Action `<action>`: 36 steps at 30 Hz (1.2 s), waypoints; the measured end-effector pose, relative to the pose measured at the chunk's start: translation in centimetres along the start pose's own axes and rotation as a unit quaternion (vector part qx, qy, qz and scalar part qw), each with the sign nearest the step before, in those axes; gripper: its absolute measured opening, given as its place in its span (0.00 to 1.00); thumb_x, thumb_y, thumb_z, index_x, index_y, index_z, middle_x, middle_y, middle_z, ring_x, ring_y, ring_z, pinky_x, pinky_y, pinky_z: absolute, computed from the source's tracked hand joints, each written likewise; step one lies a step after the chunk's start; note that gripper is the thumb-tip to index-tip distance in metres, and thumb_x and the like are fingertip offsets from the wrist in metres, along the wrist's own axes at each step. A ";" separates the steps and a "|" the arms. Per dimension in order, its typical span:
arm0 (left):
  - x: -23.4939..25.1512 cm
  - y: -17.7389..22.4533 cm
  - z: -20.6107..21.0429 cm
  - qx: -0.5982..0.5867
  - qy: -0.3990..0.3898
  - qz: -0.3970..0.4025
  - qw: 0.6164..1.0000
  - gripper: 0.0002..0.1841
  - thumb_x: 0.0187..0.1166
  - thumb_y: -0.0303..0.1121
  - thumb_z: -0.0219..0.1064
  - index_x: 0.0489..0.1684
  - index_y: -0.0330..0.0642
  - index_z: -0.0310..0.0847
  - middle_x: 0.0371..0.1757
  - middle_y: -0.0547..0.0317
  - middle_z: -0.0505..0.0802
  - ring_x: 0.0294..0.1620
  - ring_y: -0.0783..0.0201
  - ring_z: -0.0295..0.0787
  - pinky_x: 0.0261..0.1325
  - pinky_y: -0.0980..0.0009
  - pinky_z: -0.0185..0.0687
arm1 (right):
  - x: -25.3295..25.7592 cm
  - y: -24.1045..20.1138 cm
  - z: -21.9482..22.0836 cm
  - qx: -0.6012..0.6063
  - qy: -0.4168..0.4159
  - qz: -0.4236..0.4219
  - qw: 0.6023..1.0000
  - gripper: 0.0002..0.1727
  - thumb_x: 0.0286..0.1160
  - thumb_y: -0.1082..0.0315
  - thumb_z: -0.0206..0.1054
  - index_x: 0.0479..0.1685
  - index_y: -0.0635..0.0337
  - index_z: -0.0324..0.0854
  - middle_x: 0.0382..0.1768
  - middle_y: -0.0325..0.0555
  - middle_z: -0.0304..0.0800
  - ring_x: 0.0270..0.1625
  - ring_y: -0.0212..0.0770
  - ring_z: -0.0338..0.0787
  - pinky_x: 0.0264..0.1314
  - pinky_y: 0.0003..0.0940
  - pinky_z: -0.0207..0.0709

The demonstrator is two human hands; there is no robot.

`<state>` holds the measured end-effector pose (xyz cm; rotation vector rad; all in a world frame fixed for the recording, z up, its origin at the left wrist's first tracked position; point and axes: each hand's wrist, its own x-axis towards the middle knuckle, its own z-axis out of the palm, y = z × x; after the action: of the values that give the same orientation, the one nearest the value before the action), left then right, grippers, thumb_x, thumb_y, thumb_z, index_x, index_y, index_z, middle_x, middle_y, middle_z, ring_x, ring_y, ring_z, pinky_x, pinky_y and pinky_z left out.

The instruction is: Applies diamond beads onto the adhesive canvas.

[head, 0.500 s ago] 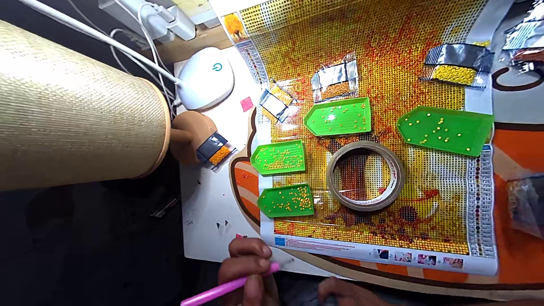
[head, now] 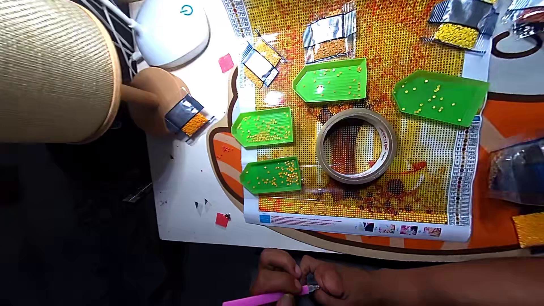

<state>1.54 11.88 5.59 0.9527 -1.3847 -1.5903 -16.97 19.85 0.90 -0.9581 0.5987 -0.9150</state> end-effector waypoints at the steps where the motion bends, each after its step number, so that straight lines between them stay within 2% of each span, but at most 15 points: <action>1: 0.0 0.0 -0.1 -0.003 0.001 -0.001 1.000 0.09 0.81 0.42 0.68 0.40 0.50 0.88 0.46 0.63 0.90 0.50 0.63 0.88 0.53 0.69 0.85 | 0.0 0.2 -0.1 -0.009 -0.002 -0.013 1.000 0.12 0.80 0.77 0.58 0.26 0.72 0.74 0.56 0.62 0.82 0.63 0.45 0.83 0.67 0.34 0.76; 5: 0.2 0.1 -0.2 -0.030 0.013 -0.009 0.999 0.08 0.81 0.42 0.68 0.40 0.49 0.89 0.44 0.62 0.91 0.48 0.62 0.89 0.52 0.68 0.86 | 0.1 0.4 -0.1 -0.021 0.000 -0.037 0.999 0.11 0.76 0.81 0.59 0.24 0.76 0.77 0.58 0.64 0.83 0.65 0.48 0.83 0.70 0.34 0.75; 8: 0.5 0.3 -0.2 -0.073 0.038 -0.014 0.997 0.09 0.80 0.42 0.68 0.39 0.49 0.88 0.40 0.60 0.91 0.43 0.61 0.90 0.48 0.67 0.87 | 0.0 0.3 -0.3 -0.022 -0.008 -0.024 0.999 0.13 0.78 0.80 0.56 0.25 0.76 0.77 0.61 0.63 0.82 0.64 0.45 0.83 0.69 0.32 0.75; 12: 0.3 0.8 -0.5 -0.065 0.017 -0.020 0.998 0.10 0.82 0.44 0.66 0.49 0.54 0.91 0.41 0.62 0.91 0.39 0.64 0.88 0.42 0.69 0.85 | -0.1 0.5 -0.3 -0.003 -0.006 -0.013 1.000 0.12 0.79 0.79 0.54 0.30 0.76 0.79 0.64 0.61 0.83 0.69 0.44 0.82 0.73 0.32 0.73; 14: -0.2 1.4 -0.2 -0.017 -0.015 -0.037 0.999 0.10 0.85 0.41 0.64 0.52 0.53 0.90 0.45 0.61 0.91 0.42 0.63 0.90 0.45 0.68 0.88 | -0.2 0.3 -0.4 0.000 -0.009 0.012 1.000 0.12 0.80 0.79 0.54 0.31 0.76 0.79 0.58 0.60 0.85 0.63 0.42 0.85 0.69 0.31 0.76; 16: -1.3 1.1 -0.2 0.025 -0.043 -0.058 0.997 0.09 0.80 0.34 0.68 0.54 0.50 0.88 0.47 0.57 0.93 0.45 0.58 0.92 0.51 0.61 0.91 | -0.4 0.6 -0.3 -0.008 -0.007 0.032 0.999 0.12 0.81 0.77 0.55 0.28 0.72 0.76 0.42 0.57 0.84 0.49 0.39 0.84 0.54 0.31 0.78; 17: -1.8 0.9 -0.2 0.035 -0.049 -0.066 0.996 0.12 0.77 0.31 0.71 0.56 0.48 0.87 0.47 0.54 0.93 0.47 0.55 0.92 0.53 0.59 0.92 | -0.5 0.8 -0.4 -0.014 -0.009 0.034 0.999 0.12 0.81 0.77 0.56 0.28 0.72 0.77 0.40 0.56 0.84 0.47 0.40 0.85 0.53 0.32 0.79; 20: -2.9 0.1 -0.5 0.065 -0.056 -0.071 0.994 0.20 0.66 0.23 0.78 0.59 0.44 0.86 0.49 0.49 0.94 0.47 0.52 0.93 0.53 0.57 0.93 | -0.6 1.5 -0.5 -0.034 -0.014 0.017 0.999 0.09 0.80 0.77 0.57 0.34 0.73 0.80 0.43 0.58 0.86 0.53 0.44 0.87 0.60 0.36 0.80; 23: -2.8 0.7 -0.3 0.095 -0.069 -0.087 0.989 0.21 0.64 0.20 0.80 0.57 0.43 0.85 0.47 0.50 0.95 0.48 0.52 0.94 0.55 0.56 0.93 | -0.7 2.1 -0.5 -0.080 0.000 -0.006 0.997 0.09 0.79 0.75 0.61 0.33 0.72 0.82 0.46 0.58 0.88 0.57 0.47 0.87 0.64 0.39 0.80; 26: -2.7 1.6 -0.4 0.126 -0.095 -0.119 0.980 0.18 0.65 0.19 0.79 0.54 0.41 0.86 0.46 0.51 0.96 0.48 0.52 0.95 0.59 0.54 0.93 | -1.0 2.7 -0.2 -0.129 0.017 -0.016 0.991 0.09 0.74 0.76 0.66 0.26 0.71 0.82 0.42 0.57 0.88 0.52 0.47 0.88 0.60 0.39 0.81; 30: -3.1 1.7 -0.5 0.170 -0.112 -0.153 0.967 0.15 0.66 0.22 0.81 0.49 0.41 0.88 0.45 0.58 0.95 0.47 0.58 0.95 0.56 0.59 0.94 | -1.4 3.4 0.1 -0.201 -0.007 0.024 0.979 0.14 0.72 0.73 0.69 0.17 0.66 0.80 0.39 0.54 0.88 0.50 0.47 0.89 0.56 0.41 0.83; 36: -3.9 0.7 -1.0 0.150 -0.111 -0.151 0.971 0.15 0.65 0.22 0.80 0.49 0.40 0.87 0.45 0.58 0.94 0.47 0.59 0.93 0.55 0.61 0.93 | -0.9 2.9 0.0 -0.206 -0.044 0.022 0.977 0.12 0.72 0.75 0.68 0.20 0.66 0.83 0.36 0.54 0.88 0.47 0.49 0.89 0.54 0.45 0.82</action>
<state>4.08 15.03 6.30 1.2431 -1.7354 -1.7864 -16.27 21.40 -1.66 -1.3449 0.7478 -0.7173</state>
